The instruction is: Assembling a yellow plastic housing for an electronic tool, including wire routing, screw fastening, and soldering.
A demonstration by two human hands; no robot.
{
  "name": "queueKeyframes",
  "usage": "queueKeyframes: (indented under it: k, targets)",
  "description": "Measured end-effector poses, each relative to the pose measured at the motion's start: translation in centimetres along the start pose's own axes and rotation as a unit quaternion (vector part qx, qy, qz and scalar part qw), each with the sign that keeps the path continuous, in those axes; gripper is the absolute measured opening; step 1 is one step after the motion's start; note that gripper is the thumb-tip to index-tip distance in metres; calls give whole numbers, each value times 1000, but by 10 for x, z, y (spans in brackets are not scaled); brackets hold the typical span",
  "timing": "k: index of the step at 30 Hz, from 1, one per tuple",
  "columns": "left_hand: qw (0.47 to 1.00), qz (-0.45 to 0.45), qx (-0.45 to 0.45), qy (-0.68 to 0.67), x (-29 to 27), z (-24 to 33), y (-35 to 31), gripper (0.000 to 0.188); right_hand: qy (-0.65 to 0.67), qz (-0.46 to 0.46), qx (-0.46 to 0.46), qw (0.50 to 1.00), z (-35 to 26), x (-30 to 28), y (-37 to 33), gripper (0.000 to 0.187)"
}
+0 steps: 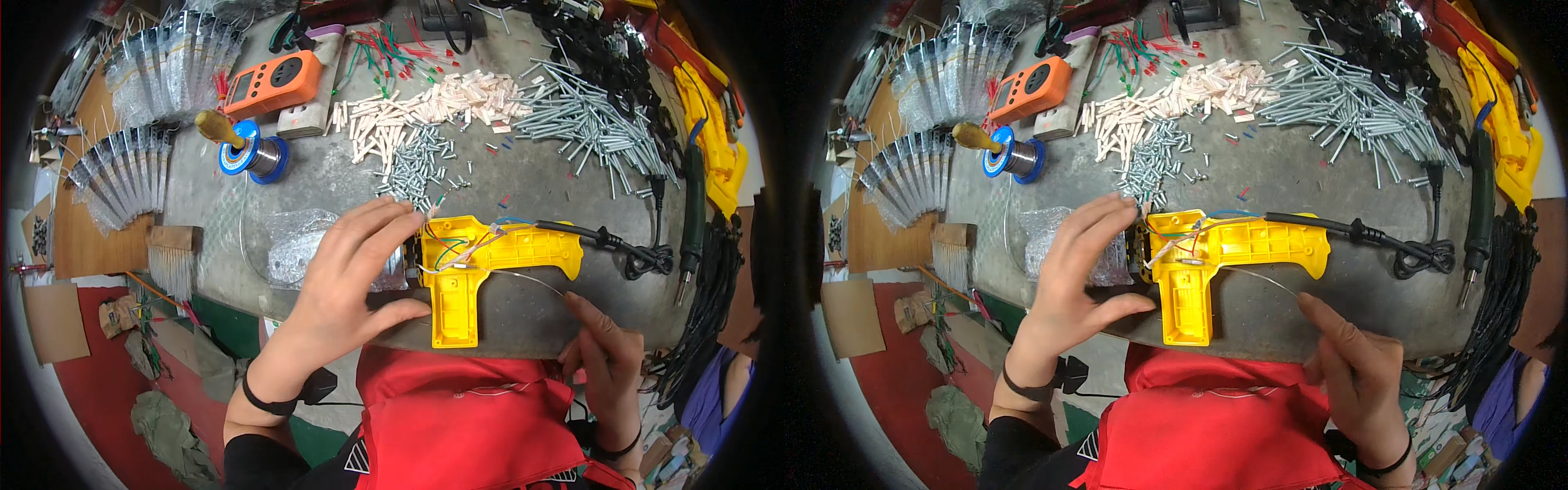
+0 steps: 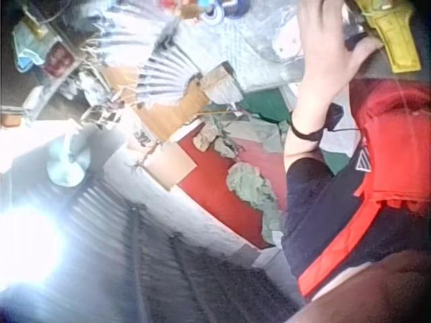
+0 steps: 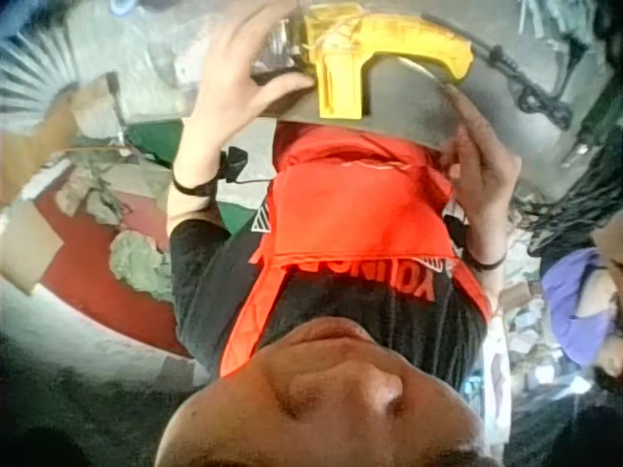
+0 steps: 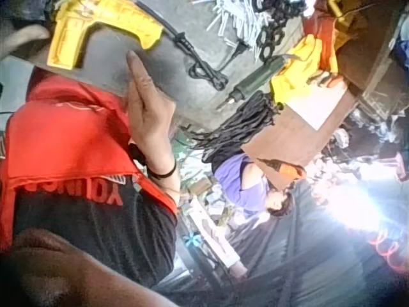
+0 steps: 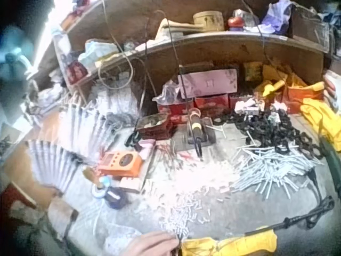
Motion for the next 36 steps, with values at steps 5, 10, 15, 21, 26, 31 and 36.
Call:
queueKeyframes:
  k: [5,10,15,21,26,31,36]
  targets:
    - [997,-52,-36,40,13,-15,-2,88,17,33,-33,999,-6,11,6,43]
    - [994,-67,-66,52,4,-22,-8,83,10,35,-23,999,-14,5,1,42]
    - [994,-47,-85,-58,1,-37,-16,53,-1,-15,-71,997,-15,25,25,38]
    - [981,1,-126,-150,0,-45,-25,33,20,-51,-84,995,-18,39,34,43]
    - [994,4,-81,-76,-3,-37,-16,45,171,-97,-9,980,-21,37,32,39]
    - [995,-55,-32,-70,2,-39,-15,47,333,-144,99,927,-10,43,36,36]
    - [995,-38,-42,-85,4,-27,-7,45,135,-162,-8,978,-12,49,62,36]
Point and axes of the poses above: each hand's wrist, its own y-axis towards the middle knuckle, its own x-axis out of the palm, z = x × y, the point moved 5 cm from there along y, towards the middle knuckle, and after that the axes turned 7 degrees about -z, right-handed, at the moved point
